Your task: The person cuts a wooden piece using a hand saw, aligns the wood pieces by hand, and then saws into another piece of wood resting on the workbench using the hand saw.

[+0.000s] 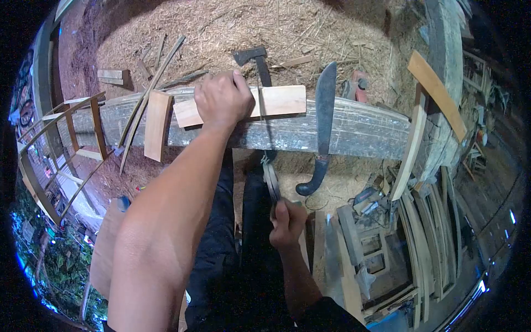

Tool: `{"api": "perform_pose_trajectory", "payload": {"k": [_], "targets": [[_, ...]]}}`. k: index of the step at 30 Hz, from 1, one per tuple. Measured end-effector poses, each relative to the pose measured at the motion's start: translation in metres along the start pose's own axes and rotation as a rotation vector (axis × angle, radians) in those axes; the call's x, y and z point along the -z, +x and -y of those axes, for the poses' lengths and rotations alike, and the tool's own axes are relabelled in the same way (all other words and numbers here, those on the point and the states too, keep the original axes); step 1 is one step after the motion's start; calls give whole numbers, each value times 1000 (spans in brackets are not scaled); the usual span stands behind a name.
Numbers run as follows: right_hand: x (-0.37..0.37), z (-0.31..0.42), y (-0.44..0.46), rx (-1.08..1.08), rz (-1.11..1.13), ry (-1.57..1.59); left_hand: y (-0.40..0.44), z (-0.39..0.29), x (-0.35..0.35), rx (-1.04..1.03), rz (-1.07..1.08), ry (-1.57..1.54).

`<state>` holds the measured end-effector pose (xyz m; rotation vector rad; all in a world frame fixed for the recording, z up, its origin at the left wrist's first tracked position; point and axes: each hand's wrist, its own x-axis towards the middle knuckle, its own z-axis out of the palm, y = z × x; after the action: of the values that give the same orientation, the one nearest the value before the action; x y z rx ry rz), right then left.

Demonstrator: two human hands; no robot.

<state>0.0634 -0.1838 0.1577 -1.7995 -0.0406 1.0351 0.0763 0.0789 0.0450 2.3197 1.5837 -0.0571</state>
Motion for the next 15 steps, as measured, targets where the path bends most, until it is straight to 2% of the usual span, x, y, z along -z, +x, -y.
{"api": "perform_pose_trajectory", "payload": {"k": [2, 5, 12, 14, 15], "targets": [[-15, -2, 41, 125, 23, 77, 1, 0, -2, -5, -29, -14], [-35, 20, 83, 11, 57, -3, 0, -2, 2, -2, -19, -21], [-47, 40, 78, -10, 0, -8, 1, -1, 1, -8, -31, -13], [-35, 53, 89, 65, 95, -59, 4, 0, 2, -35, 7, 48], [-36, 79, 92, -86, 60, -83, 4, 2, -1, -40, 24, 33]]}}
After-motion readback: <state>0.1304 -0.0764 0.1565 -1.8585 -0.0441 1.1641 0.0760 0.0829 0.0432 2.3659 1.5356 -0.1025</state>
